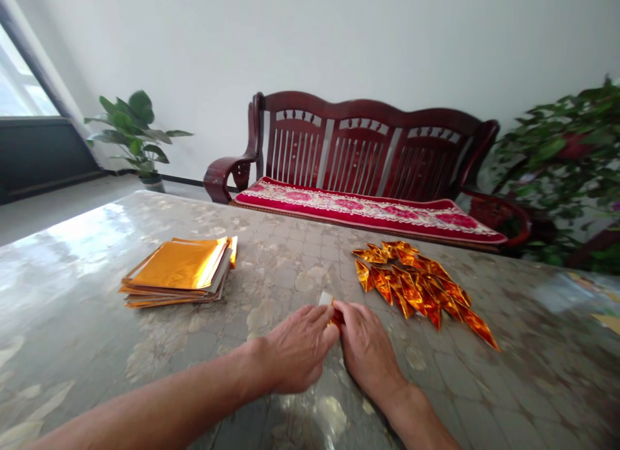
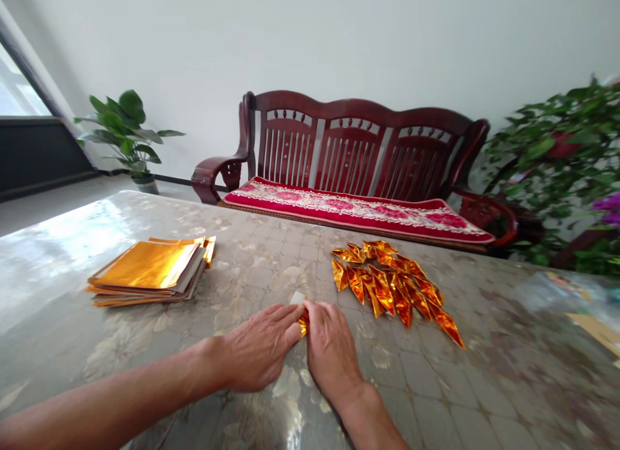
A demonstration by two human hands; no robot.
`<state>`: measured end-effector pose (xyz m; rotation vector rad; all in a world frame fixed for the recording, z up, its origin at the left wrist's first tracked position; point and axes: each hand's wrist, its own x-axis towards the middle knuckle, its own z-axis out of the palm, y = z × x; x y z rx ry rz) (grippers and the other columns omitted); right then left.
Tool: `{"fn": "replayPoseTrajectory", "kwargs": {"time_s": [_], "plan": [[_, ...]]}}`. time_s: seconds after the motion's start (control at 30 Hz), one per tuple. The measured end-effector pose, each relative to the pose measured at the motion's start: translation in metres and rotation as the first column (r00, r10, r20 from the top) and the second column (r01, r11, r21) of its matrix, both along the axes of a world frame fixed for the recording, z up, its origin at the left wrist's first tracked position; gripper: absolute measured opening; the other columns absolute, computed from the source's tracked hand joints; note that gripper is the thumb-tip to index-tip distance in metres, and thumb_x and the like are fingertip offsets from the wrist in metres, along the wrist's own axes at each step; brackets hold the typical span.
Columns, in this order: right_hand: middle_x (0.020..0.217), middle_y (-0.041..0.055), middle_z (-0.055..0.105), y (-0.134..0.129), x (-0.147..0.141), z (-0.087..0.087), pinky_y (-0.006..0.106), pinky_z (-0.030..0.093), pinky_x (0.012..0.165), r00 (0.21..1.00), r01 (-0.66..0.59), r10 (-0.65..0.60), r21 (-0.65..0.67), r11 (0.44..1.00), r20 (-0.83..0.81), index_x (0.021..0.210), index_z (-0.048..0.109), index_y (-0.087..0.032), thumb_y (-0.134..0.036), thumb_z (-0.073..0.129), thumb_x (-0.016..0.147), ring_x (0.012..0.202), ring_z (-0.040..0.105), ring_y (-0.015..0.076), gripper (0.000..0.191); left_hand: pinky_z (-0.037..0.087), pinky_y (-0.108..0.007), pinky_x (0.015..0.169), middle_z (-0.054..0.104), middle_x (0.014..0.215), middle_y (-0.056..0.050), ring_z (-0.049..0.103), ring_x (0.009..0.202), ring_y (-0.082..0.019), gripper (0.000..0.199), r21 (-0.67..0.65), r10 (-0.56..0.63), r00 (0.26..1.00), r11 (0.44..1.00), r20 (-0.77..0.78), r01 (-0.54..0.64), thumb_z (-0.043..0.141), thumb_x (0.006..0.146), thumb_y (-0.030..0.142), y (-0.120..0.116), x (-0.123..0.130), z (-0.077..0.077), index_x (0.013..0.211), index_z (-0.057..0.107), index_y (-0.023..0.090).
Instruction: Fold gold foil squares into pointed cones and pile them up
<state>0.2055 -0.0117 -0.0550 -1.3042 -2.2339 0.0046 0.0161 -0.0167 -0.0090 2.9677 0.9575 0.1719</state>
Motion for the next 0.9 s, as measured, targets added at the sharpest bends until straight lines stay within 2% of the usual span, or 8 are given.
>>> {"fn": "replayPoseTrajectory", "kwargs": {"time_s": [0.23, 0.43, 0.57, 0.7, 0.9], "plan": [[0.12, 0.0119, 0.066, 0.001, -0.002, 0.0, 0.043, 0.05, 0.097, 0.999, 0.02, -0.02, -0.007, 1.0, 0.037, 0.132, 0.051, -0.017, -0.007, 0.045, 0.089, 0.112, 0.059, 0.0244, 0.044, 0.041, -0.043, 0.105, 0.056, 0.126, -0.016, 0.049, 0.12, -0.031, 0.026, -0.009, 0.005, 1.0, 1.0, -0.024, -0.005, 0.055, 0.08, 0.02, 0.002, 0.003, 0.001, 0.106, 0.052, 0.014], [0.126, 0.0124, 0.067, 0.01, -0.003, -0.001, 0.046, 0.047, 0.101, 0.991, 0.041, -0.039, -0.012, 0.999, 0.125, 0.134, 0.053, -0.017, -0.008, 0.042, 0.091, 0.121, 0.057, 0.0261, 0.045, 0.041, -0.044, 0.105, 0.05, 0.135, -0.018, 0.043, 0.129, -0.032, 0.031, -0.011, 0.024, 0.999, 1.0, -0.024, -0.024, 0.054, 0.081, 0.021, -0.001, 0.004, 0.0, 0.111, 0.05, 0.013], [0.13, 0.0123, 0.065, 0.011, 0.002, -0.003, 0.045, 0.047, 0.104, 0.996, 0.038, -0.038, 0.012, 0.999, 0.084, 0.134, 0.053, -0.014, -0.006, 0.037, 0.091, 0.124, 0.057, 0.0236, 0.047, 0.041, -0.044, 0.106, 0.053, 0.134, -0.016, 0.046, 0.126, -0.03, 0.037, -0.045, 0.037, 0.999, 0.998, 0.012, -0.037, 0.054, 0.079, 0.018, -0.002, 0.001, 0.001, 0.115, 0.05, 0.014], [0.118, 0.0107, 0.071, 0.004, 0.01, -0.002, 0.044, 0.047, 0.104, 0.998, 0.044, -0.048, 0.082, 0.996, 0.038, 0.124, 0.06, -0.015, -0.002, 0.034, 0.087, 0.114, 0.063, 0.0215, 0.047, 0.04, -0.044, 0.107, 0.053, 0.135, -0.015, 0.048, 0.125, -0.03, 0.041, -0.047, 0.046, 0.997, 0.998, 0.059, -0.043, 0.053, 0.078, 0.016, -0.002, -0.001, 0.0, 0.118, 0.05, 0.013], [0.1, 0.0073, 0.075, -0.014, 0.013, 0.007, 0.041, 0.047, 0.102, 0.996, -0.044, 0.028, 0.19, 0.981, 0.083, 0.11, 0.067, -0.018, -0.001, 0.04, 0.084, 0.097, 0.068, 0.0194, 0.041, 0.04, -0.042, 0.107, 0.058, 0.132, -0.013, 0.051, 0.124, -0.028, 0.039, -0.092, 0.054, 0.99, 0.995, 0.129, -0.042, 0.053, 0.075, 0.012, -0.001, -0.003, -0.005, 0.113, 0.053, 0.016]]}}
